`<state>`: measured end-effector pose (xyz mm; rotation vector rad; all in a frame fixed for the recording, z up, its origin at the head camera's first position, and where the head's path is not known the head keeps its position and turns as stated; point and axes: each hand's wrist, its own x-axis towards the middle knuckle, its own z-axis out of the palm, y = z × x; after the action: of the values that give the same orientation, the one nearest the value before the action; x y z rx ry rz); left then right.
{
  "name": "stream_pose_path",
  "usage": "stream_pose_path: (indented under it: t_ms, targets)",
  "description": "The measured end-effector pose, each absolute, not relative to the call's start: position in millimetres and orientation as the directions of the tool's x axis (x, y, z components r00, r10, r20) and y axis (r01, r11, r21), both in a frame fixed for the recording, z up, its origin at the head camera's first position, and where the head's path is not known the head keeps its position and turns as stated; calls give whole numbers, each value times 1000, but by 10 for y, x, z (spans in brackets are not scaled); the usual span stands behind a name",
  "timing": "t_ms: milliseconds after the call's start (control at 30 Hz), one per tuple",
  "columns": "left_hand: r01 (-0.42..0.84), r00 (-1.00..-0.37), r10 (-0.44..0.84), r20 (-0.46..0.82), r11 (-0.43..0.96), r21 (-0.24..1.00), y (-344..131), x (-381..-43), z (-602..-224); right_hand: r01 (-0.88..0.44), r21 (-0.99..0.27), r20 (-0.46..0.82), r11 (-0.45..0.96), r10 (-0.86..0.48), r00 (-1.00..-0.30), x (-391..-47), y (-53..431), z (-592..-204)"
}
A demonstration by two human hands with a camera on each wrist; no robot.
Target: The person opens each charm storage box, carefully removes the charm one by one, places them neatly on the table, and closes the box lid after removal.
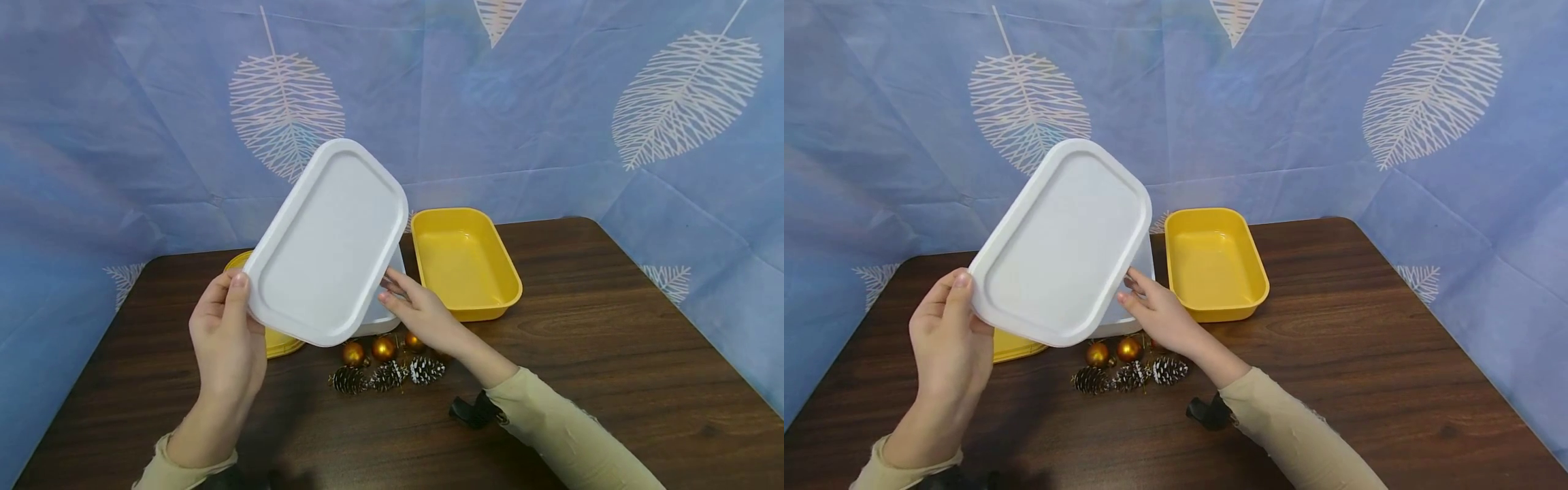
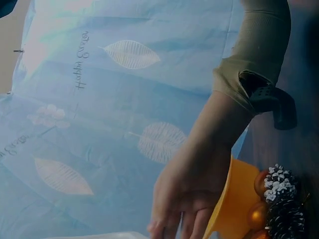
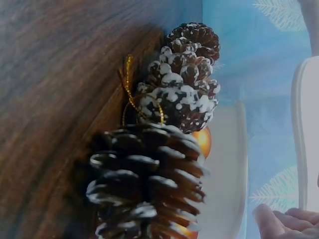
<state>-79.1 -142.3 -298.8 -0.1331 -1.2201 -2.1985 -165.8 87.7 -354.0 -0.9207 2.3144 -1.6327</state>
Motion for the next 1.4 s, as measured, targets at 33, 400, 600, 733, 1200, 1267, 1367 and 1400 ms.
stream_pose_path:
  t_ms: [33, 400, 600, 733, 1200, 1267, 1367, 1400]
  targets:
    - [551, -806, -468, 361, -372, 747, -1423, -795, -2995, -373, -908, 207, 191, -568, -796, -1662, 877, -3542]
    - [441, -842, -474, 258, -328, 836, -1480, -866, -3119, -324, -941, 230, 100, -515, -826, -1700, 928, -3491]
    - [351, -862, -459, 216, -232, 907, -1526, -909, -3204, -321, -939, 235, 119, -459, -857, -1737, 981, -3433]
    - [316, -861, -453, 233, -117, 941, -1574, -936, -3252, -328, -935, 241, 137, -432, -869, -1764, 1008, -3416]
    - [66, -942, -317, 113, 154, 986, -1723, -1033, -3387, -270, -943, 188, 195, -358, -914, -1867, 1060, -3416]
    - [55, -949, -296, 108, 181, 982, -1734, -1052, -3412, -252, -945, 166, 209, -358, -919, -1882, 1062, -3414]
    - [31, -956, -281, 86, 196, 980, -1744, -1078, -3451, -230, -946, 137, 229, -361, -922, -1909, 1060, -3423]
    - [24, -958, -277, 80, 201, 979, -1747, -1088, -3464, -226, -946, 131, 231, -364, -922, -1917, 1057, -3426]
